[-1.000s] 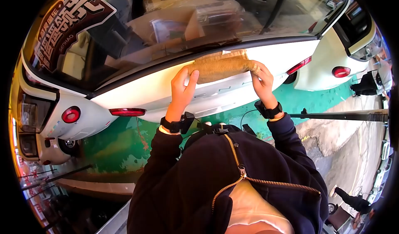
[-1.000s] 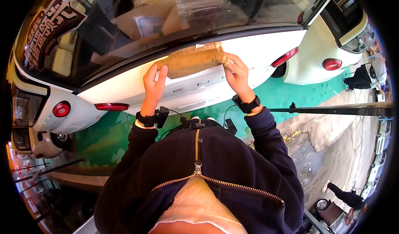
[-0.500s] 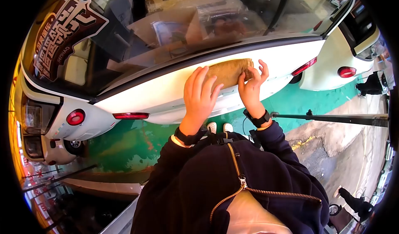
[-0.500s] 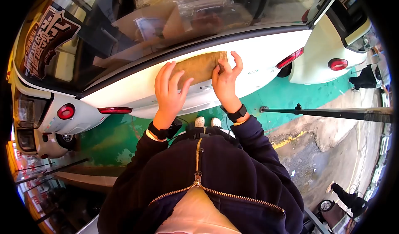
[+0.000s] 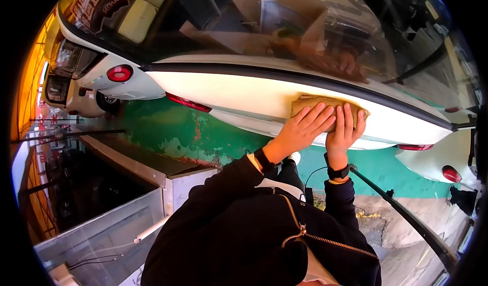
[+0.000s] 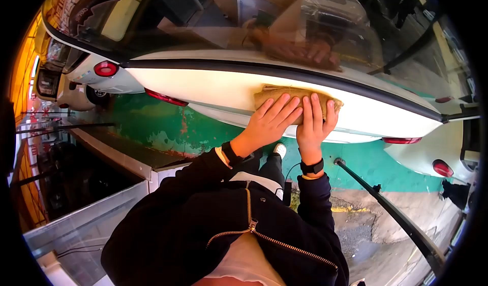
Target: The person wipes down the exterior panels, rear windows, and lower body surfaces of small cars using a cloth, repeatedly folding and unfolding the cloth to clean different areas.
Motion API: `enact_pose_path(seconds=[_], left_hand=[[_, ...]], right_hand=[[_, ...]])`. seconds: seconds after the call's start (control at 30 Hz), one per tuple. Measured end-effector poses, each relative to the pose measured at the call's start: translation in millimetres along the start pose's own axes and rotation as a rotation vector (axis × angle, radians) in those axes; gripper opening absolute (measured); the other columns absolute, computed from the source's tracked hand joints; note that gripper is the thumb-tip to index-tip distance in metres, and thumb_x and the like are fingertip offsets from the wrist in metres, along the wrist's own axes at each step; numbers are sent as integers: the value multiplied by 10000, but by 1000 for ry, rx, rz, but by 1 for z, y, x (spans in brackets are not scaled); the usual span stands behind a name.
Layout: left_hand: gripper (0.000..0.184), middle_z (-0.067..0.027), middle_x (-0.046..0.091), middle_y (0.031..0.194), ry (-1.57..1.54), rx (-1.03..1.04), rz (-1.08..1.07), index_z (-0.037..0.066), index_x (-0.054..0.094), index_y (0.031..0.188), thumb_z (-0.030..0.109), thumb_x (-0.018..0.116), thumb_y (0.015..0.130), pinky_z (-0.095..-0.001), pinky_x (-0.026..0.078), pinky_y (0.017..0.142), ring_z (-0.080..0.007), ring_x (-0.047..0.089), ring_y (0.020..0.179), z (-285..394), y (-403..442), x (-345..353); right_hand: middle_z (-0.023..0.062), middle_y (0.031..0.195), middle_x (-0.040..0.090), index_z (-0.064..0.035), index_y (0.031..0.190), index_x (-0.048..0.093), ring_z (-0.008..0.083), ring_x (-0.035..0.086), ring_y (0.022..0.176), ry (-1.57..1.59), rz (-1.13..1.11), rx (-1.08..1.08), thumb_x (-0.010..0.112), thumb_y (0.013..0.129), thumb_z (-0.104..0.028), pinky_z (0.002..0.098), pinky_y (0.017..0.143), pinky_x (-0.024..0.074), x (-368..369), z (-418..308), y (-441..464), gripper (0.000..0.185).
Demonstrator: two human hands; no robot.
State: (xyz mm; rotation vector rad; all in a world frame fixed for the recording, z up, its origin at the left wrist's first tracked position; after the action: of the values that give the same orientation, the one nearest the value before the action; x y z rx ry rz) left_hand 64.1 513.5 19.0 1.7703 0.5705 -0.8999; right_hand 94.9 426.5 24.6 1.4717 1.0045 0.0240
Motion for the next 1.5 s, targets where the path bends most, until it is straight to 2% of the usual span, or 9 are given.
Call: enact_pose_path(seconds=[0.23,0.43,0.6,0.7,0.9,1.1,1.17,1.37,1.5], left_hand=[[484,0,401,1436,-78,92,57,160,440,1365,228,457,886,-374,185,1139,-168,359,1339,-13,-7,-9],[518,8,380,1444,-214,306,99,117,401,1385,209,464,879,-328,201,1141,-161,332,1353,-48,-42,-16],[512,5,405,1421,-295,419,108,105,420,1376,182,465,872,-318,249,1127,-165,341,1349,-166,-125,-39],[453,16,460,1382,-406,362,95,132,495,1321,168,482,870,-288,286,1102,-144,389,1320,-261,-163,-70],[423,26,498,1354,-498,259,112,158,529,1297,191,491,877,-312,282,1087,-130,418,1294,-355,-194,-99],[365,60,565,1278,-499,105,217,213,629,1172,122,582,821,-353,253,1098,-133,452,1257,-381,-246,-67],[360,82,568,1266,-489,47,257,214,631,1170,119,574,827,-358,231,1106,-134,444,1262,-385,-258,-58],[341,106,498,1311,-400,70,325,279,619,1171,157,556,858,-347,228,1107,-133,397,1280,-374,-274,-42],[293,98,474,1263,-321,50,445,295,608,1122,218,600,839,-388,223,1100,-146,395,1259,-367,-285,-29]], right_hand=[[58,1213,582,-65,1075,635,326,379,1256,-9,183,73,586,895,-132,491,1058,300,-1,-12,-12,199],[75,1263,509,-51,1191,520,346,338,1278,-66,228,189,538,931,-176,499,1070,270,13,-71,-24,289],[135,1280,432,-7,1222,439,358,310,1274,-84,258,366,511,941,-287,507,1079,233,78,-206,-38,403],[144,1288,426,1,1209,454,360,290,1285,-38,296,382,456,963,-199,537,1090,196,122,-291,-35,316],[125,1273,469,-26,1154,496,343,315,1240,10,170,353,554,904,-122,474,1047,212,152,-379,4,274],[81,1190,547,-59,991,579,308,368,1202,-42,72,259,594,807,-40,454,1003,254,173,-412,8,185],[53,1166,565,-86,962,587,290,412,1160,-83,55,105,597,774,-35,449,985,265,178,-424,4,195],[15,1111,588,-137,868,590,265,452,1092,-121,84,31,619,730,-45,419,952,289,175,-426,2,169],[-20,1092,593,-162,865,590,231,458,1089,-84,91,-38,625,727,-66,415,928,296,175,-426,-2,171]])
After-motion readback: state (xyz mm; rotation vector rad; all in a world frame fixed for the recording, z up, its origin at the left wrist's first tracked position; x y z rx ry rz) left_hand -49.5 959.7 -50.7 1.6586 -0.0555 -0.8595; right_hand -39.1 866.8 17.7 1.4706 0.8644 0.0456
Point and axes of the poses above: each hand's wrist, its own y-axis towards the middle knuckle, its own x-axis out of the palm, z = x × y, the point moved 9 cm from there along y, towards the middle knuckle
